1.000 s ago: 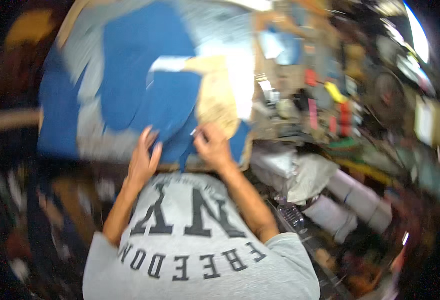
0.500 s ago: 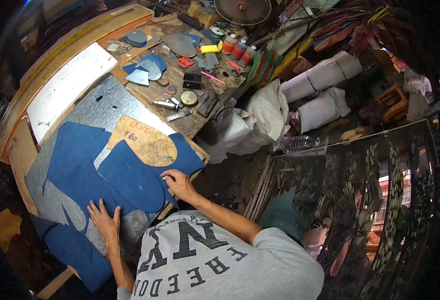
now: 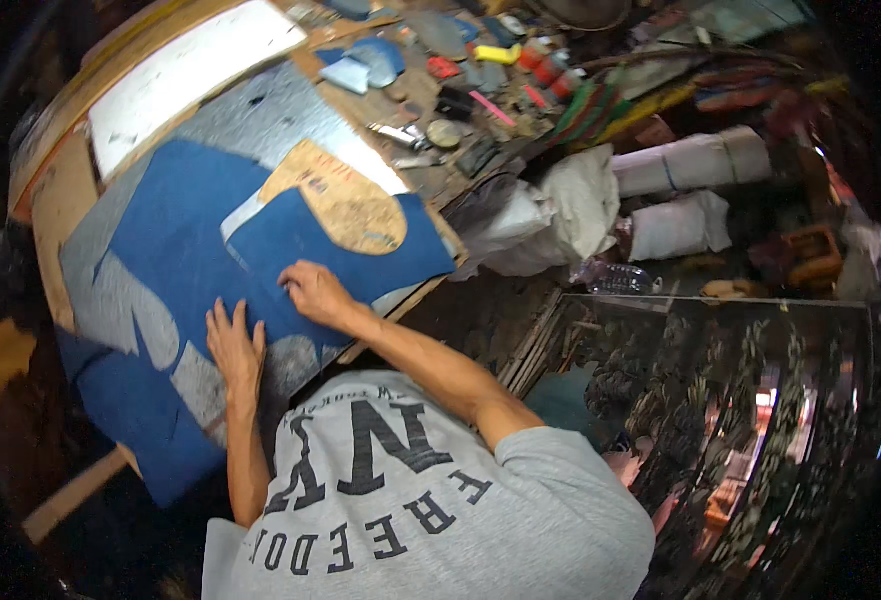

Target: The person traces patterns onto blue leather using templates, cuts out leather pieces using a utility knife, and stacks the cut pieces together by hand.

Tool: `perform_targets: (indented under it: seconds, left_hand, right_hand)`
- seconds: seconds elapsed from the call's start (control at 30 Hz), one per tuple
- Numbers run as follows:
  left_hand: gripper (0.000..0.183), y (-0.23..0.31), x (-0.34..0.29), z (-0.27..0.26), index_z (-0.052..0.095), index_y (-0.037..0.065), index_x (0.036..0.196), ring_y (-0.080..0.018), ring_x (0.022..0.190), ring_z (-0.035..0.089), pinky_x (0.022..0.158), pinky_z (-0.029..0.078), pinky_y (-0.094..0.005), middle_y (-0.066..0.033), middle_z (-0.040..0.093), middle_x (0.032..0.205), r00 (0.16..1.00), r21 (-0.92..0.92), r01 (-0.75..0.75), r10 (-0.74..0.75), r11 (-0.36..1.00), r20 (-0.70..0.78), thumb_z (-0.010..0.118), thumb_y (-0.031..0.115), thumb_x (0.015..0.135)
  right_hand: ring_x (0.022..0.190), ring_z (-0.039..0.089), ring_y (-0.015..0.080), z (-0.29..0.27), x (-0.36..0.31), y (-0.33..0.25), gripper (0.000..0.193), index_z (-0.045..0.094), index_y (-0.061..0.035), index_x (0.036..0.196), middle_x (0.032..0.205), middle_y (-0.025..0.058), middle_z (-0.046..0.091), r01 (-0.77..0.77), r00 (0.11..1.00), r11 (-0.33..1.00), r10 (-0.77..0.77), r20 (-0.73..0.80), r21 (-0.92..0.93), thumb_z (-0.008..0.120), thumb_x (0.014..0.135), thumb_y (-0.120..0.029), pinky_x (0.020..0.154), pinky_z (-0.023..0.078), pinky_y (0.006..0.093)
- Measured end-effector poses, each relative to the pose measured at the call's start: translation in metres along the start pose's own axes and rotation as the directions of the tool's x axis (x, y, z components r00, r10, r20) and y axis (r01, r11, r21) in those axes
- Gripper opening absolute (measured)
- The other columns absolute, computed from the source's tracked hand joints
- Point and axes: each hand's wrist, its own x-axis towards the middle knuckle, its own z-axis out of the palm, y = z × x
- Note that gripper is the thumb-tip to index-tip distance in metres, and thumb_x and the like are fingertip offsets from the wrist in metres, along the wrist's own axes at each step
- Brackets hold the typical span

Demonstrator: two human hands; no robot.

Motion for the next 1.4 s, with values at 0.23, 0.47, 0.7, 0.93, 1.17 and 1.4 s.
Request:
perform_targets:
  seconds: [0.23,0.47,0.7,0.93,1.17,1.4]
  left_hand:
    - [0.046,0.012,0.009,-0.007,0.062,0.006,0.122,-0.0465,0.128,0.043,0.106,0.038,-0.0524,-0.0239,0.049,0.137,0.997,-0.034,0.079,-0.078,0.996,0.016,0.069,0.023,0.080]
    - [0.029,-0.008,0.011,-0.010,0.068,-0.002,0.109,-0.0404,0.113,0.060,0.100,0.046,-0.0424,-0.0243,0.066,0.111,0.983,-0.444,-0.003,-0.079,0.896,-0.168,0.062,0.017,0.087]
    - [0.034,-0.070,-0.008,-0.003,0.066,-0.003,0.111,-0.0160,0.098,0.059,0.085,0.048,-0.0288,-0.0103,0.066,0.105,0.747,-0.962,0.273,-0.635,0.024,0.196,0.061,0.024,0.090]
    - [0.034,-0.076,-0.018,0.009,0.059,0.000,0.114,-0.0175,0.099,0.057,0.092,0.045,-0.0303,-0.0074,0.059,0.108,0.648,-0.832,-0.047,-0.651,-0.553,0.396,0.058,0.025,0.091]
    - [0.034,-0.057,-0.013,0.003,0.058,0.002,0.125,-0.0110,0.095,0.052,0.087,0.041,-0.0251,-0.0055,0.059,0.109,0.731,-0.998,0.026,-0.682,0.051,-0.016,0.043,0.016,0.097]
    - [0.032,-0.028,-0.006,-0.010,0.062,0.002,0.121,-0.0309,0.115,0.060,0.098,0.047,-0.0348,-0.0207,0.062,0.125,0.928,-0.635,0.105,-0.305,0.765,-0.213,0.052,0.013,0.093]
  right_hand:
    - [0.089,0.063,0.0371,0.010,0.013,-0.007,0.017,0.070,-0.0029,0.093,0.091,0.0187,0.065,-0.024,0.998,0.999,0.022,0.054,0.029,0.056,0.082,-0.005,0.083,0.050,0.0442]
    - [0.075,0.065,0.0167,0.017,0.031,-0.018,0.016,0.069,0.0011,0.101,0.089,0.0121,0.069,-0.208,0.978,0.950,0.194,0.082,0.232,0.062,0.089,-0.007,0.068,0.052,0.0293]
    - [0.074,0.060,0.0102,0.061,0.043,-0.054,0.015,0.069,0.0012,0.101,0.086,0.0064,0.069,-0.152,0.978,0.943,0.101,0.182,0.295,0.064,0.091,-0.008,0.066,0.049,0.0257]
    - [0.084,0.061,0.0344,0.098,0.045,-0.051,0.010,0.069,-0.0014,0.091,0.085,0.0156,0.062,0.257,0.935,0.965,-0.237,0.264,-0.045,0.063,0.084,-0.007,0.077,0.050,0.0424]
    - [0.084,0.061,0.0346,0.089,0.046,-0.048,0.012,0.068,-0.0013,0.089,0.084,0.0156,0.061,0.368,0.879,0.922,-0.304,0.369,-0.118,0.062,0.080,-0.006,0.078,0.049,0.0434]
    - [0.076,0.062,0.0263,0.044,0.040,-0.063,0.012,0.069,0.0002,0.092,0.084,0.0134,0.063,0.068,0.982,0.997,-0.075,0.172,0.045,0.063,0.086,-0.007,0.071,0.050,0.0347]
